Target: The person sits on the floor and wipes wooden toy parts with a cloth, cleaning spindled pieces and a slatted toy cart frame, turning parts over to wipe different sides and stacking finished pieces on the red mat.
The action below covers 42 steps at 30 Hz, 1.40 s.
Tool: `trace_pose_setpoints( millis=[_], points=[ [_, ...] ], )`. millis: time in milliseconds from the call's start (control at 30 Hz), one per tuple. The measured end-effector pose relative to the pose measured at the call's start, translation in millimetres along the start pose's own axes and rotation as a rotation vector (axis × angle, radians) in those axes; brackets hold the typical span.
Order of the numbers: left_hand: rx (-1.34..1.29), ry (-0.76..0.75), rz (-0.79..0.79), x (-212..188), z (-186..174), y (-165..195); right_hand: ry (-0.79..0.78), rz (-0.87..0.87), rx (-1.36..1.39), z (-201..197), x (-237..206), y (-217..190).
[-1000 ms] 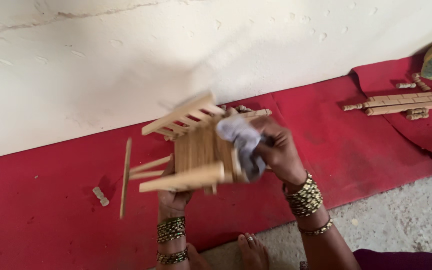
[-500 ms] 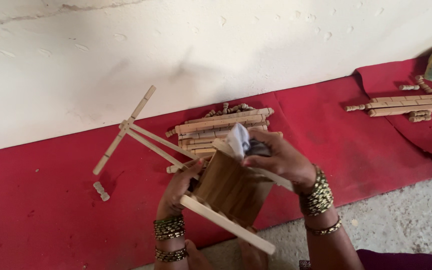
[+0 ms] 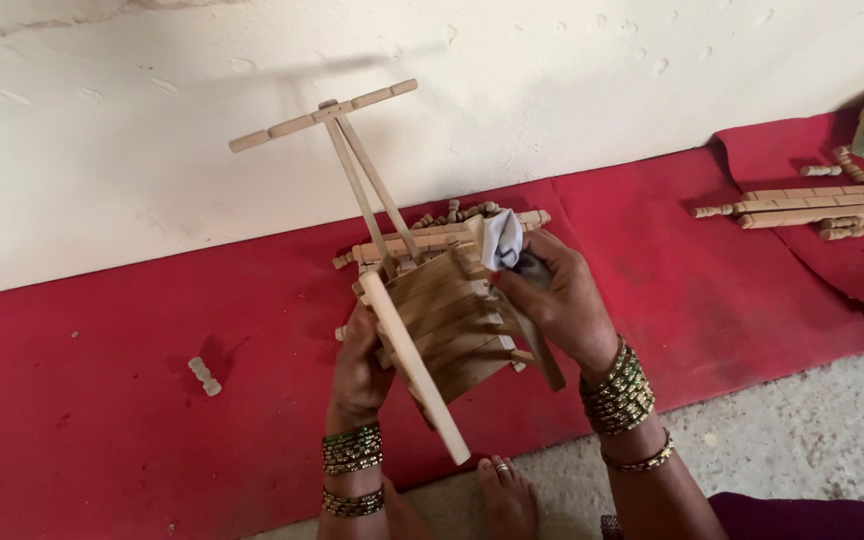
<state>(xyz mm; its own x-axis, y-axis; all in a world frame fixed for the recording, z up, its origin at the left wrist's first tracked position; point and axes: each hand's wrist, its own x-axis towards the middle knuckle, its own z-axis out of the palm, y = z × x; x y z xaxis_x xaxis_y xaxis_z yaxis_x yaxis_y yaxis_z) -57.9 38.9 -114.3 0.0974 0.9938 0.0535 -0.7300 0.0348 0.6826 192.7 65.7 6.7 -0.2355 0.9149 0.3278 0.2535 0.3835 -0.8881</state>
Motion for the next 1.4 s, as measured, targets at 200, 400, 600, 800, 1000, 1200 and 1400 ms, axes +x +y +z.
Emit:
trace_pose_setpoints(
  millis=[200, 400, 600, 800, 1000, 1200, 1400],
  points=[
    [0.280, -0.084, 0.111, -4, -4, 5, -0.177, 0.053, -0.091, -12, 4, -16],
    [0.281, -0.161, -0.122, 0, -2, 0, -0.016, -0.176, -0.208, -10, 6, -45],
    [0.350, -0.287, -0.190, 4, 6, -10, -0.080, -0.566, -0.697, 16, 41, -55],
    [0.450, -0.285, -0.126, 9, 14, -16, -0.310, -0.395, -0.965, 44, 45, -43],
    [0.406, -0.349, -0.162, 10, 9, -16, -0.562, -0.338, -0.934, 62, 13, -43],
    [0.491, -0.323, -0.173, 7, 20, -6, -0.177, -0.617, -1.307, 21, 70, -35],
    [0.687, -0.196, -0.212, 5, 31, 5, -0.493, -0.548, -1.533, 47, 33, -27]
  ],
)
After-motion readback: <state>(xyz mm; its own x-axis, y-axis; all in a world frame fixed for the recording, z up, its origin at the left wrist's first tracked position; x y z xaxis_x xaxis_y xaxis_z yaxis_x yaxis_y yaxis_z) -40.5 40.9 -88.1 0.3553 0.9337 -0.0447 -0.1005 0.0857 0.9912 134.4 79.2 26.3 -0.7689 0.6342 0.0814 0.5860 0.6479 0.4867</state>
